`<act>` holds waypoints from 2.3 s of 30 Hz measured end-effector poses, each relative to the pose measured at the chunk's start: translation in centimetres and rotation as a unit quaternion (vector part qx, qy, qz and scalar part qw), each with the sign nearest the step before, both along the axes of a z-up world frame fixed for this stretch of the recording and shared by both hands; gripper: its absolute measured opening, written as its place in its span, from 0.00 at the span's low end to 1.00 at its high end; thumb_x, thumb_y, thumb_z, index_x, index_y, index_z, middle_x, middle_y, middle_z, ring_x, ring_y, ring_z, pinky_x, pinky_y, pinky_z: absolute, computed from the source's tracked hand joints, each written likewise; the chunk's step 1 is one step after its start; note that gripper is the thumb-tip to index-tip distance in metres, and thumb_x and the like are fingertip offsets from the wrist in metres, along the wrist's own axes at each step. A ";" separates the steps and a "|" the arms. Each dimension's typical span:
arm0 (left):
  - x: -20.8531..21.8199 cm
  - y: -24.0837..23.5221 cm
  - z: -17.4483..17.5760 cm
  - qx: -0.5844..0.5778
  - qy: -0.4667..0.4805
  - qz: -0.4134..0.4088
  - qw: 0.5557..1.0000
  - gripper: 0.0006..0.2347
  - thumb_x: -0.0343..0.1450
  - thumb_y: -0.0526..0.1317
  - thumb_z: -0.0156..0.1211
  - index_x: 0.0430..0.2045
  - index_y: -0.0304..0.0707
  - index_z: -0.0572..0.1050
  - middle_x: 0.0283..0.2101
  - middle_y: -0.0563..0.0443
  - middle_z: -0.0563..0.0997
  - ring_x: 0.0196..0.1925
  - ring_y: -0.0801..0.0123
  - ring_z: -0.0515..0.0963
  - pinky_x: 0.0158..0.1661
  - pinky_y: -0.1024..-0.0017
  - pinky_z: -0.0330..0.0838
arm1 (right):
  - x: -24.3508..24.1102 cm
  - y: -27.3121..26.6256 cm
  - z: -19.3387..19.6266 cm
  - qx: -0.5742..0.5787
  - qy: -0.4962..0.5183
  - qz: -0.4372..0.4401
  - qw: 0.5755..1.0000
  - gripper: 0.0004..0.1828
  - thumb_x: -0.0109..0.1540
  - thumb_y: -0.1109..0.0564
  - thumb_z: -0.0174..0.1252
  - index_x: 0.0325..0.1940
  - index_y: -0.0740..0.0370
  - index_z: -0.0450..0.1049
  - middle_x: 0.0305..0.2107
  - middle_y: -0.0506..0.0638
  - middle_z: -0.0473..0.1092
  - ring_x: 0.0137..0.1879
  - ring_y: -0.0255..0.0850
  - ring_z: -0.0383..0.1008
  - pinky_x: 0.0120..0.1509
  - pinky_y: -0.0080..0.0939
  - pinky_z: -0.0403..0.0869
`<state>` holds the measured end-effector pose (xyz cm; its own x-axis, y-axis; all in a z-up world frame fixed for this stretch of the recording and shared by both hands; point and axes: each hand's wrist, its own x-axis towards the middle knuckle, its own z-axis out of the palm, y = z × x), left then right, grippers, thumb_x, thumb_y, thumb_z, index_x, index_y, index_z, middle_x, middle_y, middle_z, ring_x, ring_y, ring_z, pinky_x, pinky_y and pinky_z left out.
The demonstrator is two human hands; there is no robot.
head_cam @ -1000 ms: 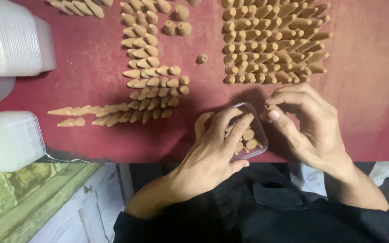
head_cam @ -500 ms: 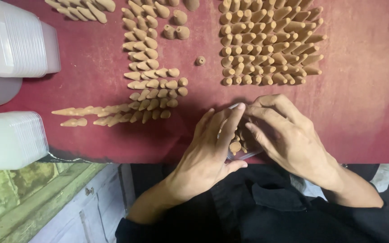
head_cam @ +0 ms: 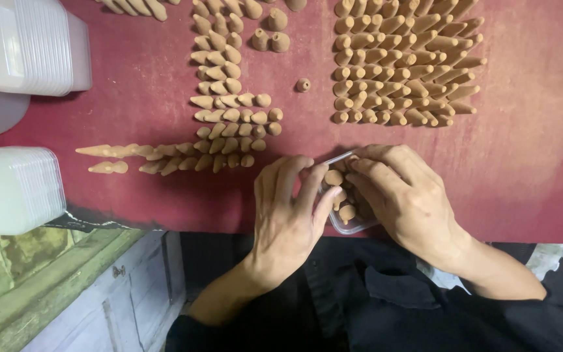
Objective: Packaging incense cones into a small plastic container
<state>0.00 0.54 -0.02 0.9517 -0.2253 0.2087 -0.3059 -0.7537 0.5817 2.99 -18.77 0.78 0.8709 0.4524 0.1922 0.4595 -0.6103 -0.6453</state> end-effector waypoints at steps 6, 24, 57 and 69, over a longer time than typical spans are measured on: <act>-0.3 -0.1 0.1 0.097 -0.060 0.014 0.993 0.08 0.76 0.42 0.62 0.43 0.39 0.77 0.50 0.44 0.75 0.52 0.53 0.76 0.52 0.54 0.72 | -0.5 0.4 -0.1 -0.037 -0.038 0.015 0.998 0.12 0.66 0.63 0.63 0.52 0.73 0.75 0.47 0.60 0.73 0.47 0.53 0.71 0.50 0.50 0.70; -0.1 -1.0 0.0 0.075 -0.022 0.031 0.996 0.08 0.77 0.40 0.58 0.43 0.35 0.78 0.49 0.48 0.80 0.44 0.59 0.79 0.50 0.60 0.70 | -1.6 -0.2 -1.1 -0.170 -0.136 -0.013 0.976 0.09 0.70 0.57 0.61 0.54 0.61 0.78 0.51 0.48 0.76 0.44 0.49 0.68 0.45 0.47 0.58; 1.8 2.8 -2.3 -0.244 0.008 0.042 0.969 0.07 0.72 0.27 0.58 0.43 0.24 0.78 0.47 0.38 0.81 0.47 0.55 0.85 0.54 0.65 0.81 | 13.0 4.5 -2.5 -0.129 -0.035 0.047 0.990 0.13 0.63 0.57 0.70 0.49 0.63 0.79 0.40 0.53 0.77 0.38 0.40 0.69 0.45 0.41 0.65; 1.5 2.6 -1.8 -0.146 -0.025 0.031 0.988 0.07 0.73 0.27 0.60 0.41 0.18 0.78 0.47 0.35 0.79 0.46 0.53 0.82 0.51 0.63 0.80 | 9.2 3.4 -1.9 -0.114 -0.001 0.050 0.992 0.08 0.65 0.59 0.64 0.43 0.65 0.74 0.39 0.54 0.73 0.40 0.44 0.68 0.45 0.43 0.67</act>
<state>1.53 3.14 -1.79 0.9487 -0.0903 0.3030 -0.2983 -0.5732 0.7632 12.21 -15.41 -1.13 0.8188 0.5689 0.0774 0.5269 -0.6911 -0.4947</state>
